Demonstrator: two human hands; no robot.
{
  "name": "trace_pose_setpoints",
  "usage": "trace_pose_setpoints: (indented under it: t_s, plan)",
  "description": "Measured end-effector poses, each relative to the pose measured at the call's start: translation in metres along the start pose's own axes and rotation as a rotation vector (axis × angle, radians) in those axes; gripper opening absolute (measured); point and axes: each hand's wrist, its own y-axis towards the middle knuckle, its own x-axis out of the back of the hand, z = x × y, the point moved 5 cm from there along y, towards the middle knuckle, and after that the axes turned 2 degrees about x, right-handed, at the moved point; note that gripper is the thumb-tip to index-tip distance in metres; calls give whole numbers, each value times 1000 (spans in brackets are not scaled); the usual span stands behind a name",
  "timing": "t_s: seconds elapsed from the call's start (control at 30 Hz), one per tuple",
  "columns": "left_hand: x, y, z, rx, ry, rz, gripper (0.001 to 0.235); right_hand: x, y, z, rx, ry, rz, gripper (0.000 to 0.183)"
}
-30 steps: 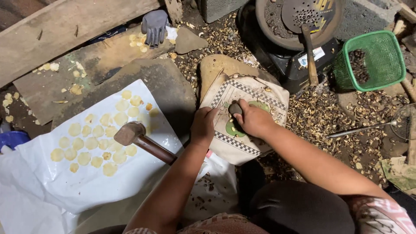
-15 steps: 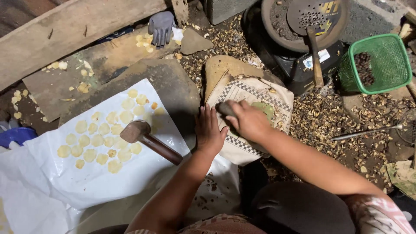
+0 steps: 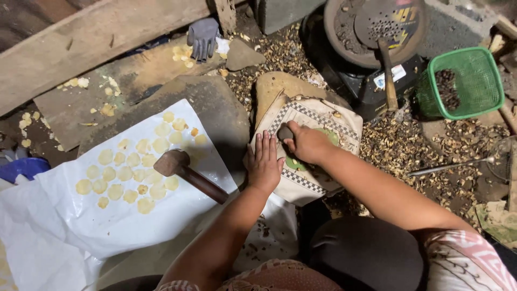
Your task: The person flattens round slices of cassava on a white sheet using a hammer. They then grind roasted cassava pieces on a patterned board with a stone pestle. The person also stirs cassava in a pan on a portable stove and transfers the contents to a green basket.
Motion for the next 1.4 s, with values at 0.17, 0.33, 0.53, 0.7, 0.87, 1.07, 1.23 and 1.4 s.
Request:
trace_pose_setpoints:
  t_s: [0.17,0.33,0.53,0.7,0.87,1.07,1.23,1.4]
  plan:
    - [0,-1,4,5,13,-36,85,4,-28,26,167,-343,-114,46]
    - [8,1,4,8,49,-18,85,4,-11,-19,225,-312,-303,44]
    - [5,-1,2,8,118,-43,84,22,-51,-56,127,-393,-361,61]
    - [-1,1,-1,42,132,-151,68,-65,-38,-110,323,-146,-437,13]
    - [-23,-9,-32,-221,-216,-190,22,-95,-41,-114,283,-74,-296,12]
    - [-69,-23,-29,-20,-329,228,20,-75,-50,-107,239,-10,-254,22]
    - [-37,-8,-30,-28,-445,292,26,-29,-90,-55,468,15,-212,11]
    - [-14,-6,-28,116,-763,267,22,-61,-77,-81,451,-11,-261,16]
